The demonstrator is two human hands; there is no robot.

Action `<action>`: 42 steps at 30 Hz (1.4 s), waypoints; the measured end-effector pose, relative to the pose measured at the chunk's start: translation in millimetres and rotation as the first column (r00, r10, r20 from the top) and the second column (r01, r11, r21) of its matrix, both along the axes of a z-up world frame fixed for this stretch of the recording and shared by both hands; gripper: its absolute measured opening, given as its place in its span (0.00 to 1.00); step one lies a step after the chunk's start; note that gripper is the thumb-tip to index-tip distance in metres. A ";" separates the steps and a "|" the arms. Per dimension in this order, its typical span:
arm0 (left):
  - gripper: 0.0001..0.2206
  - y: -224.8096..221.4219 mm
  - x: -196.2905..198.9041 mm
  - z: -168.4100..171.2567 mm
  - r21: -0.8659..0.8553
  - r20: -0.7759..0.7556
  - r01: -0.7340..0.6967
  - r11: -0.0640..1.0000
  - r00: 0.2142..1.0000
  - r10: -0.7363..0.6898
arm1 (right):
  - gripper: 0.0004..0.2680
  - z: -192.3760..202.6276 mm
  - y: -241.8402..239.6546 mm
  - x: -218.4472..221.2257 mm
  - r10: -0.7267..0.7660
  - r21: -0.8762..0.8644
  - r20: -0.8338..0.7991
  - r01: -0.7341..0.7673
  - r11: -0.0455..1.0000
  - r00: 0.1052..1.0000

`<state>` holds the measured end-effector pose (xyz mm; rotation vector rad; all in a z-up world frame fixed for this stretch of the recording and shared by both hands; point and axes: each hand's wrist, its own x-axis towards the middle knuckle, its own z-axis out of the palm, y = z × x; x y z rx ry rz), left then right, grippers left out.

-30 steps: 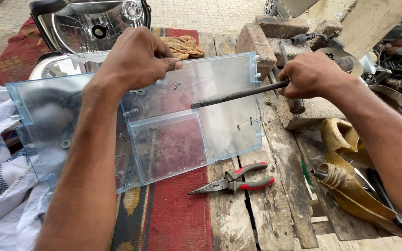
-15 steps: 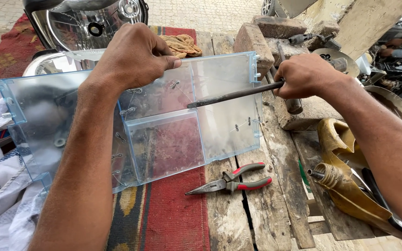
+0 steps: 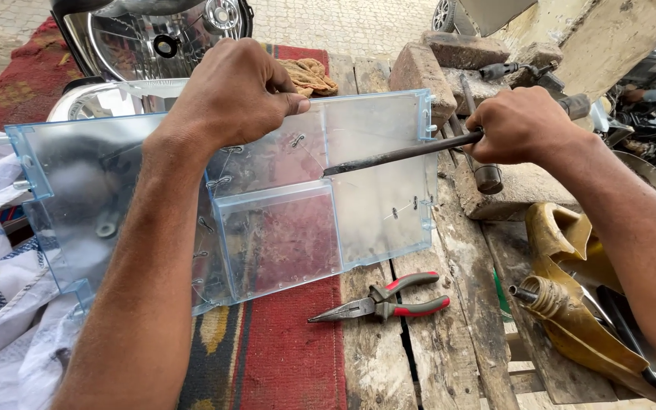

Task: Melting and joining seams on a clear plastic headlight lens using a heated metal tool.

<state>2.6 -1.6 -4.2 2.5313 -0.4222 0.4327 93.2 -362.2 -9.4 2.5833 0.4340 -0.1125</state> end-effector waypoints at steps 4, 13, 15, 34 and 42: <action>0.28 0.1 3.6 -2.8 0.025 0.016 0.004 1.000 1.000 -0.004 | 0.09 -1.4 4.0 -8.0 0.004 -0.004 -0.036 -0.005 1.000 0.999; 0.27 -0.1 5.4 -2.8 0.008 0.017 0.000 1.000 1.000 0.000 | 0.10 2.1 4.5 -15.9 -0.111 0.086 -0.124 0.122 0.989 0.986; 0.27 0.7 6.0 -4.3 0.012 0.028 0.007 1.000 1.000 -0.007 | 0.10 3.3 9.4 -21.0 -0.101 0.070 -0.119 0.110 0.992 0.988; 0.30 1.7 8.8 -5.2 0.033 0.019 0.016 0.999 1.000 -0.017 | 0.15 -0.5 -8.3 -20.3 -0.004 0.002 0.054 0.004 1.000 0.999; 0.27 0.4 4.3 -4.0 0.014 0.019 0.005 1.000 1.000 -0.005 | 0.10 3.1 -7.6 -16.9 0.042 -0.023 0.085 -0.041 0.999 0.995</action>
